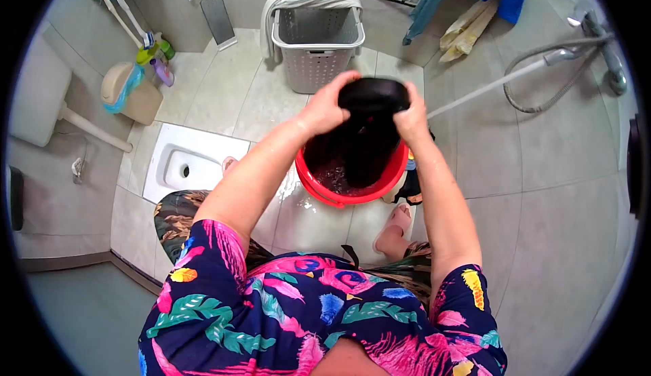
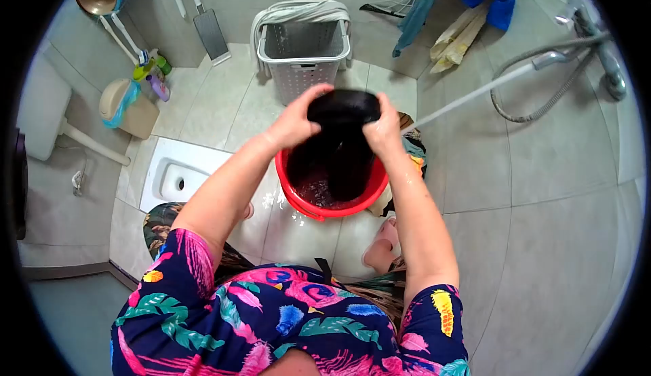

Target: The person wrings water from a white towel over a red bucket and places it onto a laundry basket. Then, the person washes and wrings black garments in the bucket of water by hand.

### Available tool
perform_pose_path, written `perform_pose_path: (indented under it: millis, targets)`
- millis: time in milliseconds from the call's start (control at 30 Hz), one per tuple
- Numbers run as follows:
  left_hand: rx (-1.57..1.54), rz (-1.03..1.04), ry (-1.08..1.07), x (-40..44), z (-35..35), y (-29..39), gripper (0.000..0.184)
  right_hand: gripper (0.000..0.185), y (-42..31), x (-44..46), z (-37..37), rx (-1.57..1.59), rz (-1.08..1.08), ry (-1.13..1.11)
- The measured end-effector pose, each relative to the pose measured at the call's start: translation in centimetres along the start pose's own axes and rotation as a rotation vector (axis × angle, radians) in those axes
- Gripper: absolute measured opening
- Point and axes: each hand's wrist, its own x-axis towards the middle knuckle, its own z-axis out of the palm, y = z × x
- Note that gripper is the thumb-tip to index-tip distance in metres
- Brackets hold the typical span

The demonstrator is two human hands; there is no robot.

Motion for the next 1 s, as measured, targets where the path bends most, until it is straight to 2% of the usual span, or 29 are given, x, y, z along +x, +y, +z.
perform_pose_path:
  millis: [33,67,133,167,233,267,300,333,367,400,433,467,500,533,567,600,667,733,767,833,867,900,933,967,1000]
  targets:
    - [0.177,-0.065,0.017,-0.8,0.6,-1.4,0.078,0.031,1.8,-1.1,1.1,-0.14,-0.038,-0.03]
    - [0.327,-0.059,0.015,-1.4,1.4,-4.0,0.082,0.04,3.2,-2.2,2.0,-0.2,-0.001,-0.135]
    - [0.666,-0.389,-0.187,-2.3,2.8,-5.7,0.094,0.063,6.4,-4.5,3.8,-0.344,0.037,-0.325]
    - [0.824,-0.416,-0.24,-3.2,4.1,-7.5,0.093,0.063,7.8,-5.3,4.6,-0.405,0.081,-0.431]
    - [0.972,-0.629,-0.541,-3.9,6.4,-10.6,0.093,0.062,12.2,-7.0,6.8,-0.584,0.024,-0.544]
    - [0.986,-0.761,-0.69,-3.8,7.6,-11.0,0.101,0.063,13.6,-7.5,7.7,-0.694,0.006,-0.621]
    - [1.115,-0.808,-0.812,-3.6,9.6,-12.3,0.093,0.063,14.6,-7.7,8.8,-0.803,-0.013,-0.7]
    - [1.136,-0.876,-0.773,-3.5,10.4,-12.5,0.093,0.052,14.7,-7.4,9.7,-0.859,0.039,-0.755]
    - [1.156,-0.945,-0.735,-3.4,10.9,-12.9,0.094,0.052,15.8,-7.1,10.5,-0.856,0.042,-0.766]
    - [1.245,-0.839,-0.824,-3.4,11.2,-13.3,0.069,0.043,17.3,-7.0,11.5,-0.934,-0.048,-0.755]
    - [1.241,-0.847,-0.831,-3.2,11.6,-15.0,0.069,0.034,18.6,-6.9,12.4,-1.008,-0.141,-0.739]
    - [1.092,-0.926,-0.918,-3.1,12.4,-18.2,0.062,0.032,19.8,-6.8,13.3,-1.108,-0.128,-0.75]
    - [0.902,-1.136,-0.702,-3.7,14.2,-23.1,0.055,0.032,20.5,-6.4,14.0,-1.104,-0.131,-0.756]
    - [0.718,-1.3,-0.446,-4.4,15.9,-27.9,0.05,0.038,21.0,-6.0,14.7,-1.069,0.042,-0.901]
    - [0.714,-1.304,-0.44,-4.4,15.6,-27.5,0.05,0.043,19.6,-5.1,15.0,-1.027,0.215,-1.036]
    - [0.669,-1.116,-0.475,-4.5,15.1,-27.1,0.05,0.049,17.8,-4.6,15.3,-1.18,0.393,-1.018]
    - [0.588,-0.727,-0.528,-4.0,13.3,-25.2,0.051,0.052,15.3,-3.3,14.5,-1.175,0.415,-0.988]
    - [0.621,-0.718,-0.58,-3.4,11.9,-23.5,0.054,0.055,10.3,-2.1,12.8,-1.12,0.526,-0.963]
    - [0.649,-0.713,-0.64,-3.2,11.3,-22.6,0.057,0.055,12.6,-3.0,12.9,-1.123,0.528,-0.959]
    - [0.711,-0.692,-0.745,-2.0,9.5,-20.6,0.066,0.05,19.3,-4.7,12.5,-0.638,0.112,-0.951]
    - [0.74,-0.679,-0.794,-1.5,8.4,-19.0,0.071,0.051,17.5,-5.6,11.0,-0.666,0.076,-0.698]
    - [0.772,-0.666,-0.839,-1.0,7.1,-17.5,0.076,0.057,15.9,-5.4,9.7,-0.405,0.173,-0.643]
    - [0.443,-0.592,-0.681,-1.1,4.4,-14.2,0.092,0.06,13.4,-5.1,8.3,-0.24,0.24,-0.546]
    - [0.477,-0.306,-0.465,-2.0,3.4,-12.8,0.091,0.062,11.6,-5.1,7.2,-0.073,0.305,-0.449]
    - [0.36,-0.289,-0.408,-2.0,2.8,-11.7,0.091,0.062,11.2,-5.1,6.4,0.022,0.308,-0.348]
